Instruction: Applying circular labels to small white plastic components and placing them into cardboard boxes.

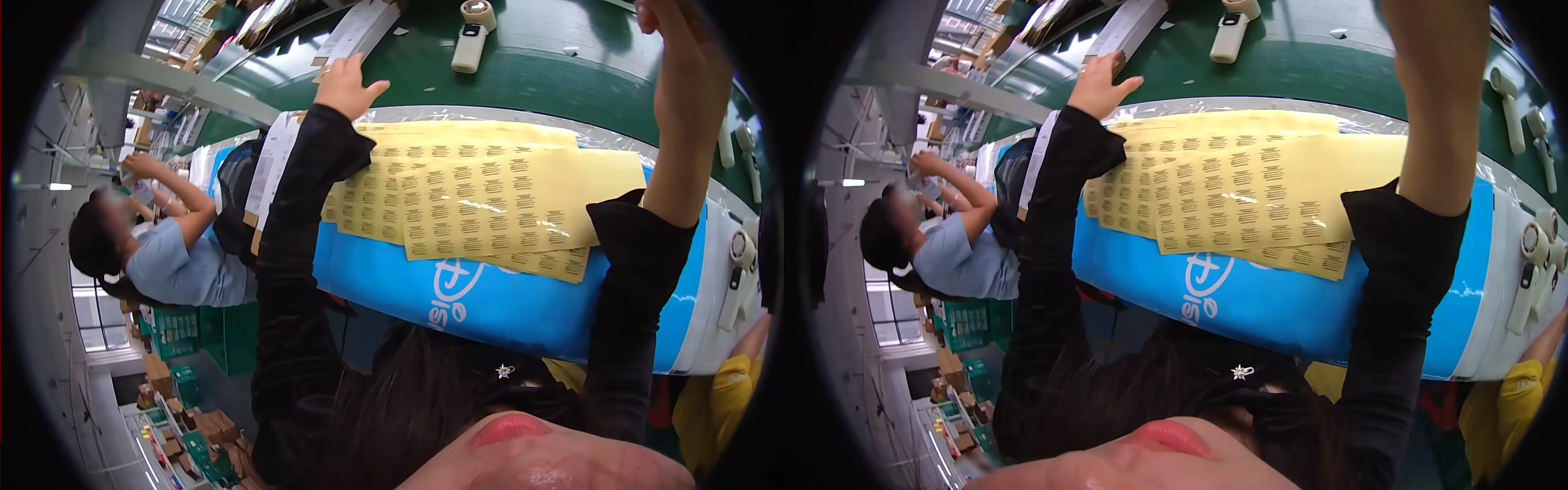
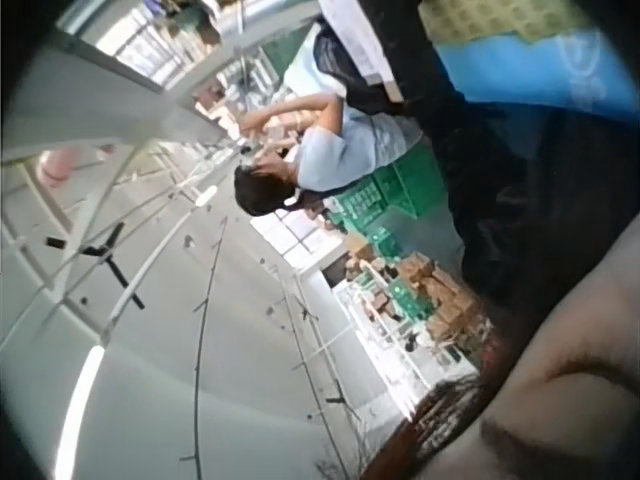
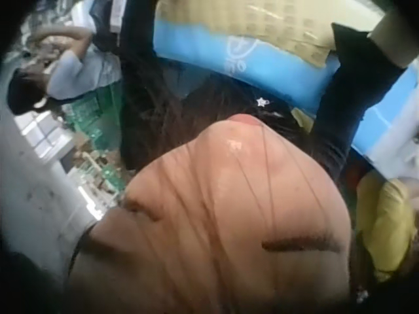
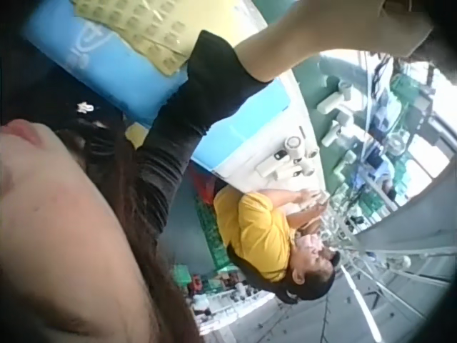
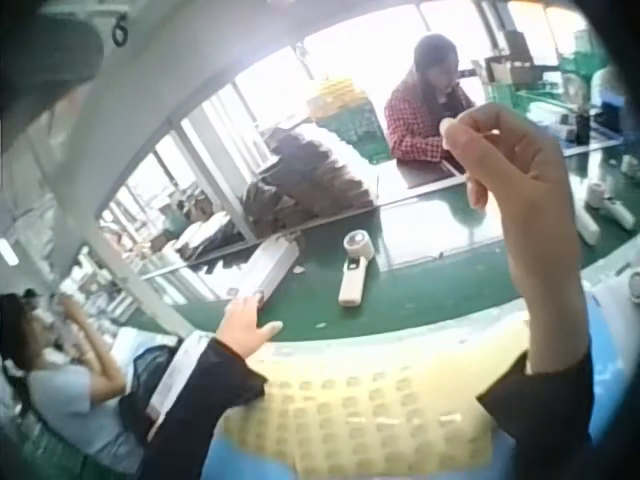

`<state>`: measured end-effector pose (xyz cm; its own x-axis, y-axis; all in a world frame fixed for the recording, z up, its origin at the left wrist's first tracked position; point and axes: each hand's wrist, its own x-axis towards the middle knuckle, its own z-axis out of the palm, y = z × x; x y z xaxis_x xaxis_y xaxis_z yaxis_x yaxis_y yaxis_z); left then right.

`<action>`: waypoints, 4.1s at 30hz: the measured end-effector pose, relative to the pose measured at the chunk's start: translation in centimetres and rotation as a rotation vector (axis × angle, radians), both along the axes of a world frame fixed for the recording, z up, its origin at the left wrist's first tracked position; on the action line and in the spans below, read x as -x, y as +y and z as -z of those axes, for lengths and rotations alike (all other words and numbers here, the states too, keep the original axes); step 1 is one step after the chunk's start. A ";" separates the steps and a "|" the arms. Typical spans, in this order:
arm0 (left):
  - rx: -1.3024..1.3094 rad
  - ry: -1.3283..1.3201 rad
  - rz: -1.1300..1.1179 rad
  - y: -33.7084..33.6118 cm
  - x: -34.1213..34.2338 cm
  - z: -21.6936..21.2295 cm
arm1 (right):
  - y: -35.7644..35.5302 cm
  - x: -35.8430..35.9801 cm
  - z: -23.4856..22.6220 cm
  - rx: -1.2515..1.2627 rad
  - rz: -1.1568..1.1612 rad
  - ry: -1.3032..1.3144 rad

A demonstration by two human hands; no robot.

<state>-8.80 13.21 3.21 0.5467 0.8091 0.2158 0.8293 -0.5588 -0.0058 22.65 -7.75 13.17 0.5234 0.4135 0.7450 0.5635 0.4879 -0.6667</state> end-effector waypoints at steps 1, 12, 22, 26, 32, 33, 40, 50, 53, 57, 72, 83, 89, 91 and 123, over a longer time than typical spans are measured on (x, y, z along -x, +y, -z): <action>-0.171 0.130 -0.053 -1.5 2.8 -0.6 | 0.2 -0.4 0.2 0.011 -0.008 -0.021; 0.222 -0.188 -0.761 -10.4 16.6 -1.2 | 0.8 1.7 -1.2 0.063 -0.153 -0.175; 0.079 -0.524 -0.240 -12.5 9.4 -3.0 | -0.1 7.2 0.5 0.342 -0.420 -0.353; -0.112 -0.495 0.116 -13.9 4.4 -3.8 | -0.2 8.2 1.1 0.565 -0.661 -0.194; -0.337 -0.373 0.334 -14.0 -1.5 -6.9 | 0.0 6.2 1.0 0.434 -0.870 -0.031; -0.355 -0.371 0.355 -13.7 -2.3 -7.6 | -0.1 5.8 0.8 0.384 -0.912 -0.038; -0.374 -0.532 0.573 -11.9 -5.6 -9.0 | -1.5 4.8 -0.6 0.292 -0.873 -0.071; -0.339 -0.801 0.721 -14.7 -7.5 -8.3 | -2.5 6.2 -1.1 0.178 -1.084 0.140; -0.213 -0.892 0.720 -15.5 -7.0 -8.1 | -0.9 7.0 -0.3 -0.036 -1.307 0.171; -0.087 -0.883 0.961 -14.5 -7.0 -9.2 | 0.0 8.3 0.2 -0.119 -1.363 0.279; -0.226 -1.020 0.749 -15.9 -5.9 -8.5 | -1.2 13.2 -0.4 0.209 -0.797 0.428; -0.191 -1.155 0.968 -16.2 -7.6 -7.5 | -0.9 11.6 2.0 -0.199 -1.222 0.356; -0.238 -1.141 0.973 -15.7 -7.3 -7.5 | -1.5 12.8 0.3 -0.043 -1.028 0.227; -0.132 -1.109 1.010 -15.4 -7.3 -7.3 | -1.7 12.6 0.1 0.100 -0.869 0.129; 0.025 -0.926 1.055 -11.3 -9.1 -5.8 | -1.3 8.2 0.0 0.279 -0.815 0.015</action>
